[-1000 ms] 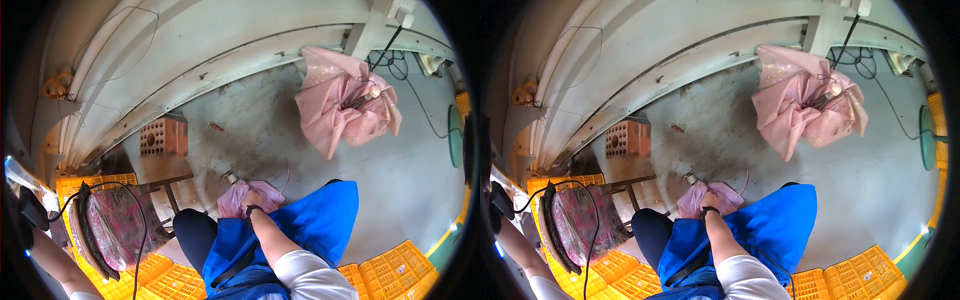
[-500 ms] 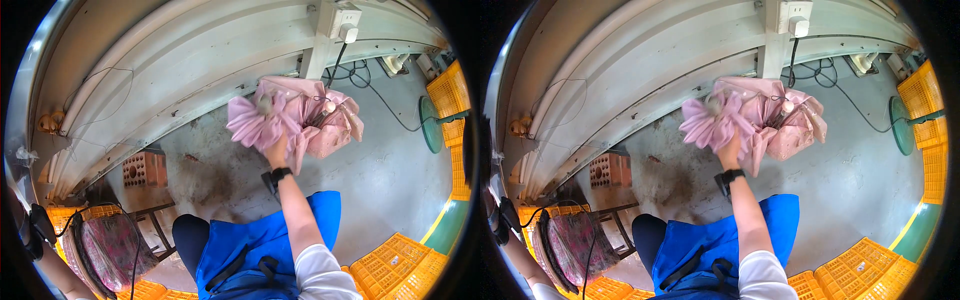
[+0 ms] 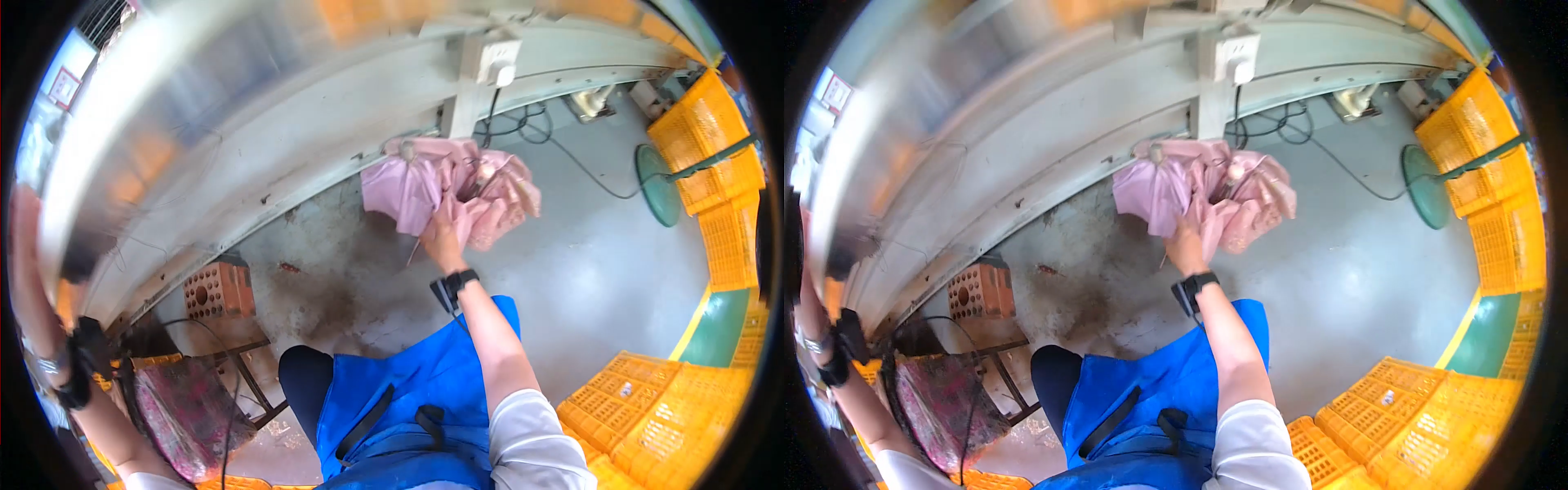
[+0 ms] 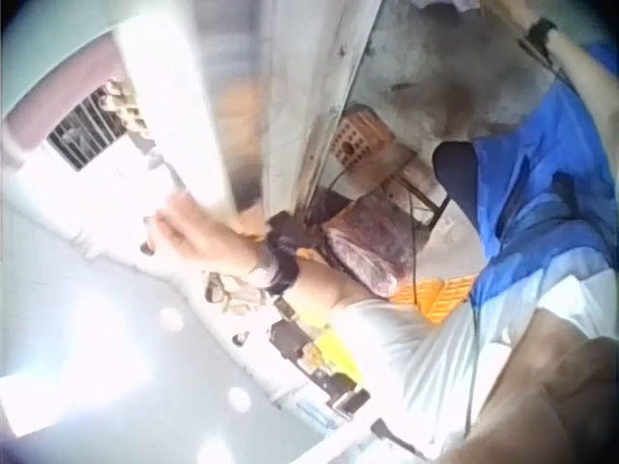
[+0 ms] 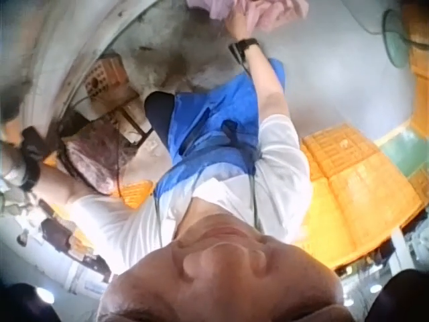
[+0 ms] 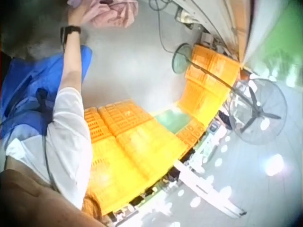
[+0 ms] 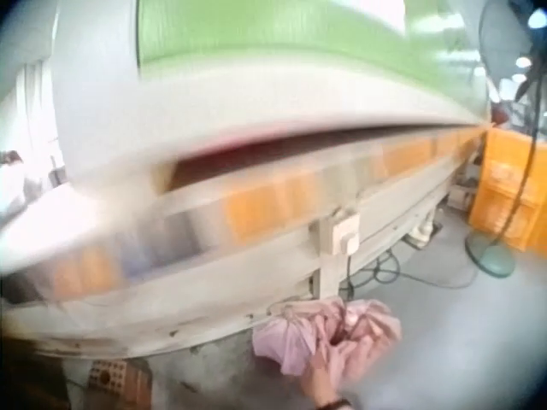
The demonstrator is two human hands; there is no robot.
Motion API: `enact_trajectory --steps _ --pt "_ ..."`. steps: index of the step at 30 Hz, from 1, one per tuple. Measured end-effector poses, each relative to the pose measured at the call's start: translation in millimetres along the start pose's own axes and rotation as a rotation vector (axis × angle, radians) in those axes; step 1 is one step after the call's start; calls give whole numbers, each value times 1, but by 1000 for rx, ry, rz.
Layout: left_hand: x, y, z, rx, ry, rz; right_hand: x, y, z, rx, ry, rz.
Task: The recorder is sorting and tagging small shoe components near a production line.
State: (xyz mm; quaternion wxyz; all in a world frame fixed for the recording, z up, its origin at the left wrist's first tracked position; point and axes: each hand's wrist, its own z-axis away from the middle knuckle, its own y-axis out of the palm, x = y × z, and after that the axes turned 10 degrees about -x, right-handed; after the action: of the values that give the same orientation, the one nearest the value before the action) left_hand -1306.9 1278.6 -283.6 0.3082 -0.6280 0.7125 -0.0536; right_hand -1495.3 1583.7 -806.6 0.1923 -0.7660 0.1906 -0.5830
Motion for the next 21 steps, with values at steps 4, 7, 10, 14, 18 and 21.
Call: enact_trajectory --steps 4,7,10,14,18,21 --pt "42 -3 25 70 -176 60 95 -103 60 304 169 154" --pt "-3 9 6 236 -270 92 151 -183 109 475 202 224" --pt "-3 16 -1 196 -140 195 214 -256 148 666 143 202" --pt "-40 4 -10 378 -283 158 326 -375 171 643 268 145" --pt "-155 -32 -5 700 -315 398 431 -487 167 361 334 -16" --pt "-301 -68 -28 1228 -102 721 503 -543 154 80 282 -336"
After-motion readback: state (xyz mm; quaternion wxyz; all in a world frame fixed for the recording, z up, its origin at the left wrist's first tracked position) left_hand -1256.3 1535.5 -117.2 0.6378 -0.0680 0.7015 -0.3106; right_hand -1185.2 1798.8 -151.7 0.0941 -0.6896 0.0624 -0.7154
